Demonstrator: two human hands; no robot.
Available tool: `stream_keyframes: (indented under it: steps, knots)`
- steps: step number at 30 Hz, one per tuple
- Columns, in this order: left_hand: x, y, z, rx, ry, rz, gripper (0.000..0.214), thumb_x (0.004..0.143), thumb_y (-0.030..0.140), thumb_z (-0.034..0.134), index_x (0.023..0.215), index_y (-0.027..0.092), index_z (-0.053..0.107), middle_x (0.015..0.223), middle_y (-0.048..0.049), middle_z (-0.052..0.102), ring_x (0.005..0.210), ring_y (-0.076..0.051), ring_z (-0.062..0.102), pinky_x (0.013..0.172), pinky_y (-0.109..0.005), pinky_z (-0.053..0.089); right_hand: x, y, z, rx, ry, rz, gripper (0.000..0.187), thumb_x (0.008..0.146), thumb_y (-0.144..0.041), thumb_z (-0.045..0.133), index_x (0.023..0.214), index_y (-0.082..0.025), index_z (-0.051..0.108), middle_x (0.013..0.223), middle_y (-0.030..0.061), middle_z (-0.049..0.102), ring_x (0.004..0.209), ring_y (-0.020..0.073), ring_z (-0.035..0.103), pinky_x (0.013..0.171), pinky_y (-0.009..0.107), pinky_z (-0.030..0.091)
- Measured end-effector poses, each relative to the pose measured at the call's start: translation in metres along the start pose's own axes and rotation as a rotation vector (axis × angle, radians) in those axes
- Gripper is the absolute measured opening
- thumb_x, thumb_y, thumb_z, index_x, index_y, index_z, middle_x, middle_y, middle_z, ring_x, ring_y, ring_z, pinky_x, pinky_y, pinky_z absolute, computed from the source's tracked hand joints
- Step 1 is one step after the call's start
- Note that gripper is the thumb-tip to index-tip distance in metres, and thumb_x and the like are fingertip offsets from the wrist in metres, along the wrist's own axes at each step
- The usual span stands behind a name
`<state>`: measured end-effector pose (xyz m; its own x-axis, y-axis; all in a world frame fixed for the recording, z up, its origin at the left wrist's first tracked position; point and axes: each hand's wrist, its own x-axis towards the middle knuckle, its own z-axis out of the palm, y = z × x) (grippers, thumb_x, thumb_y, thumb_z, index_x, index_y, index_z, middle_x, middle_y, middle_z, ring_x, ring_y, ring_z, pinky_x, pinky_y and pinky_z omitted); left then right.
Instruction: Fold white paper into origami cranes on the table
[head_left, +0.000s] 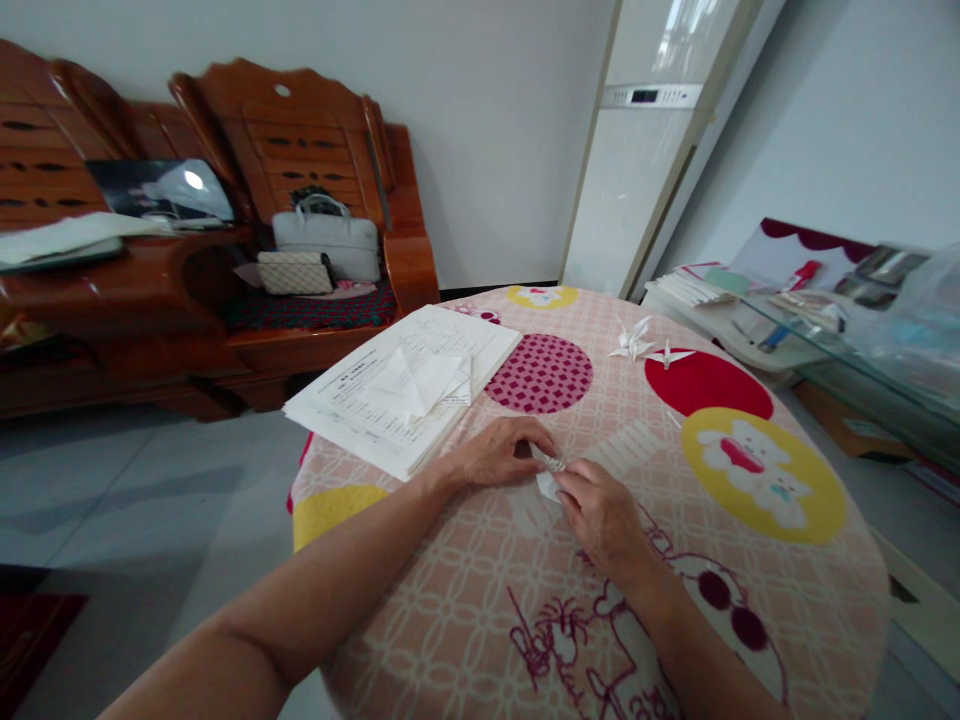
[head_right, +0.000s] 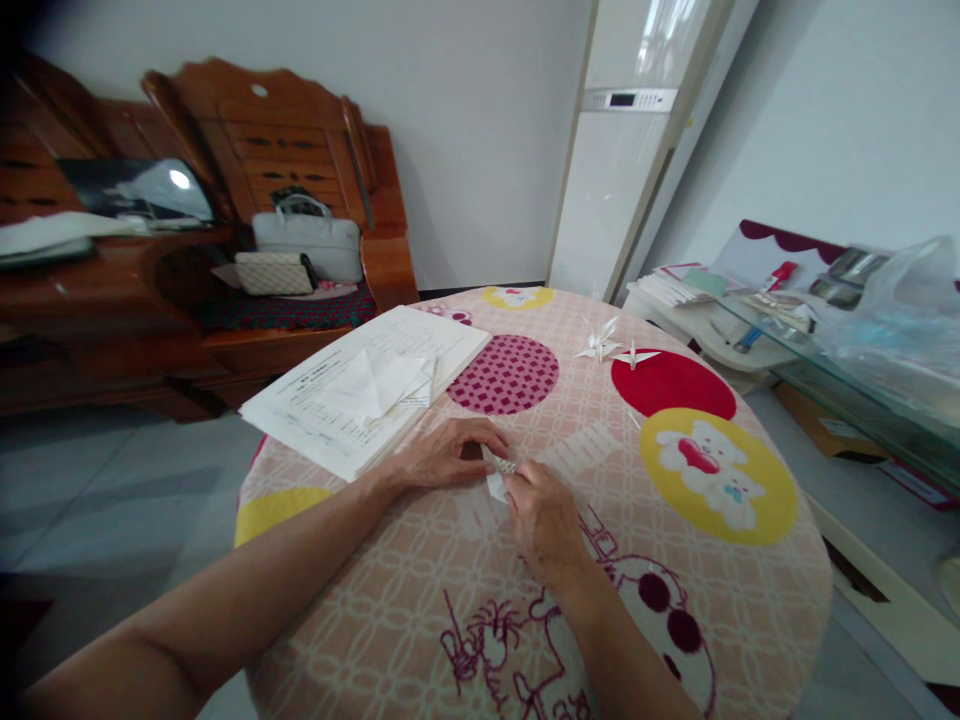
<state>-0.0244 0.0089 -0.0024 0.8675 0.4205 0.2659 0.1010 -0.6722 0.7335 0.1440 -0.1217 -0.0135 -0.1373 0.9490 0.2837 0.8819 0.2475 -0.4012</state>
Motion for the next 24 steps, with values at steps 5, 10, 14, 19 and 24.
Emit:
stream_keyframes:
  steps: [5,10,14,19,24]
  knots:
    - [-0.001,0.000,-0.010,0.031,0.013,-0.143,0.021,0.082,0.028,0.064,0.096,0.017,0.073,0.093,-0.0048,0.071,0.082,-0.014,0.061,0.073,-0.022,0.045,0.000,0.000,-0.001,0.000,-0.009,-0.026,0.025,0.084,-0.005,0.049,0.094,-0.018,0.067,0.092,0.0073,0.063,0.087,0.0196,0.057,0.076,0.028,0.044]
    - [0.003,0.007,-0.008,0.023,0.033,-0.293,0.021,0.079,0.025,0.059,0.089,0.015,0.074,0.074,-0.0011,0.069,0.064,-0.011,0.056,0.059,-0.020,0.041,0.000,-0.004,-0.004,-0.033,-0.019,-0.023,0.022,0.086,-0.007,0.047,0.090,-0.017,0.067,0.087,0.0078,0.062,0.083,0.0202,0.057,0.072,0.029,0.044]
    - [0.009,0.015,0.004,0.102,0.087,-0.368,0.020,0.072,0.020,0.059,0.084,0.014,0.074,0.072,-0.0008,0.068,0.065,-0.012,0.058,0.059,-0.021,0.041,0.000,-0.004,-0.003,-0.002,-0.001,-0.034,0.023,0.087,-0.008,0.046,0.093,-0.018,0.067,0.091,0.0085,0.062,0.086,0.0205,0.058,0.075,0.029,0.044]
    - [0.013,0.020,0.023,0.147,0.161,-0.412,0.025,0.067,0.014,0.056,0.084,0.014,0.074,0.077,-0.0018,0.071,0.067,-0.014,0.061,0.066,-0.024,0.046,-0.001,-0.003,-0.002,0.010,0.010,-0.026,0.024,0.085,-0.007,0.048,0.095,-0.018,0.066,0.092,0.0083,0.063,0.088,0.0207,0.058,0.078,0.029,0.045]
    - [0.013,0.018,0.025,0.148,0.181,-0.429,0.031,0.065,0.011,0.054,0.088,0.014,0.075,0.078,-0.0026,0.073,0.065,-0.014,0.062,0.067,-0.025,0.048,0.000,-0.002,-0.001,0.011,-0.005,-0.022,0.024,0.085,-0.007,0.048,0.093,-0.017,0.067,0.094,0.0088,0.063,0.089,0.0210,0.059,0.079,0.030,0.046]
